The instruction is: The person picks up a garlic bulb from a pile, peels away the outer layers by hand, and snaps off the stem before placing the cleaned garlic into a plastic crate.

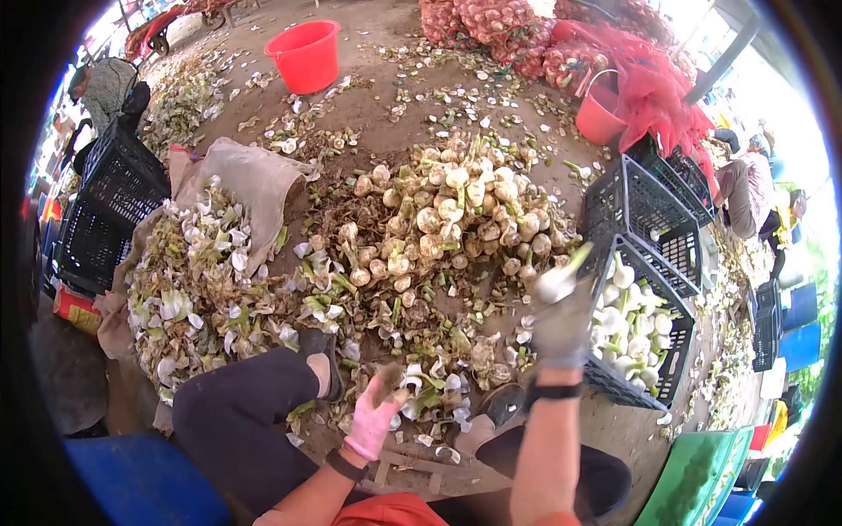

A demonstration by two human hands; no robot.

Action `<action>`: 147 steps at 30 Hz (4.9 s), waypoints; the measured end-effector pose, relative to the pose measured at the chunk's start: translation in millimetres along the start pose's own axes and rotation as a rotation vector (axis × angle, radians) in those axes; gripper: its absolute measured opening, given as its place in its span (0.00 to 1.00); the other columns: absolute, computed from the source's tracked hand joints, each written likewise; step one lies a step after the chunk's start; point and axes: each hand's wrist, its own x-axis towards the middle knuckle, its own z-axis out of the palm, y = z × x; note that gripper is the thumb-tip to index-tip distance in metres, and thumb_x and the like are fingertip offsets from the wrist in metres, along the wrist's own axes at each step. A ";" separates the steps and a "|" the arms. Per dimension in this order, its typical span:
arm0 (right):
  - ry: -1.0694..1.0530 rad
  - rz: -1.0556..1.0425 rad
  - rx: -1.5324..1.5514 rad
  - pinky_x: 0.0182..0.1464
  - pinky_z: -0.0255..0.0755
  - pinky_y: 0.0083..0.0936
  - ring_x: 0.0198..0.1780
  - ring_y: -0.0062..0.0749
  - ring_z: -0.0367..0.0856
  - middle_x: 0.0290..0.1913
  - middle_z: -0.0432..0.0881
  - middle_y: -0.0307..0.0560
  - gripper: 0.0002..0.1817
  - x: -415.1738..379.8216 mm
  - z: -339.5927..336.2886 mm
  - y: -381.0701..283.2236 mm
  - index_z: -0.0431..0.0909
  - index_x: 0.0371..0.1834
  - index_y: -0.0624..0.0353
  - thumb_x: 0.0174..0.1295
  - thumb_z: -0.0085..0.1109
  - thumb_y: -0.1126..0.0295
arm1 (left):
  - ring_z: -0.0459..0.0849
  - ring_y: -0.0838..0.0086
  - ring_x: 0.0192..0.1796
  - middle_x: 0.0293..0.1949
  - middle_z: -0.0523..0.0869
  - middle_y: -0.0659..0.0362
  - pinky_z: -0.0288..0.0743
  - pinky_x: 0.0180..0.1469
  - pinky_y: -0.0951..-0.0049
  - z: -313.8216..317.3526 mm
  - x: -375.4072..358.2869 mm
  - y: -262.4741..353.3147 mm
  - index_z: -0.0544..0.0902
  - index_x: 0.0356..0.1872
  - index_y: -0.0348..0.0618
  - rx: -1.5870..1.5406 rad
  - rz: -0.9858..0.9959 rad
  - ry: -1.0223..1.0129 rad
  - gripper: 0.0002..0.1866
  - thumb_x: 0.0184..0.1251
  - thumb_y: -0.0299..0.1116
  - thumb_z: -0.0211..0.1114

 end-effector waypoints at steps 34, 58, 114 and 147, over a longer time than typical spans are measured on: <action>-0.263 0.682 0.089 0.55 0.72 0.21 0.51 0.25 0.79 0.50 0.82 0.46 0.15 -143.3 111.7 19.9 0.75 0.53 0.66 0.63 0.58 0.79 | 0.67 0.62 0.68 0.64 0.70 0.50 0.59 0.71 0.68 -12.7 11.8 11.7 0.67 0.66 0.40 0.477 0.423 -0.005 0.41 0.43 0.14 0.64; -0.450 0.320 -0.188 0.62 0.67 0.24 0.58 0.26 0.75 0.56 0.80 0.47 0.20 -184.4 101.0 -24.1 0.66 0.65 0.68 0.70 0.47 0.80 | 0.77 0.72 0.57 0.55 0.78 0.57 0.70 0.62 0.73 2.2 -25.2 27.1 0.72 0.61 0.37 0.497 0.495 -0.028 0.35 0.47 0.18 0.75; -0.461 0.189 -0.564 0.42 0.75 0.26 0.38 0.31 0.83 0.36 0.85 0.49 0.12 -185.8 74.6 -53.4 0.82 0.46 0.61 0.58 0.62 0.77 | 0.79 0.69 0.57 0.56 0.78 0.55 0.72 0.62 0.66 2.8 -40.9 40.3 0.68 0.65 0.35 -0.317 -0.196 -0.345 0.29 0.62 0.26 0.66; -0.660 -0.014 -1.155 0.49 0.75 0.37 0.44 0.50 0.80 0.45 0.81 0.54 0.13 -200.5 18.9 55.9 0.82 0.45 0.49 0.57 0.55 0.72 | 0.81 0.65 0.54 0.52 0.80 0.51 0.77 0.58 0.66 -3.3 -49.1 39.9 0.71 0.59 0.39 -0.453 -0.345 -0.515 0.25 0.60 0.28 0.66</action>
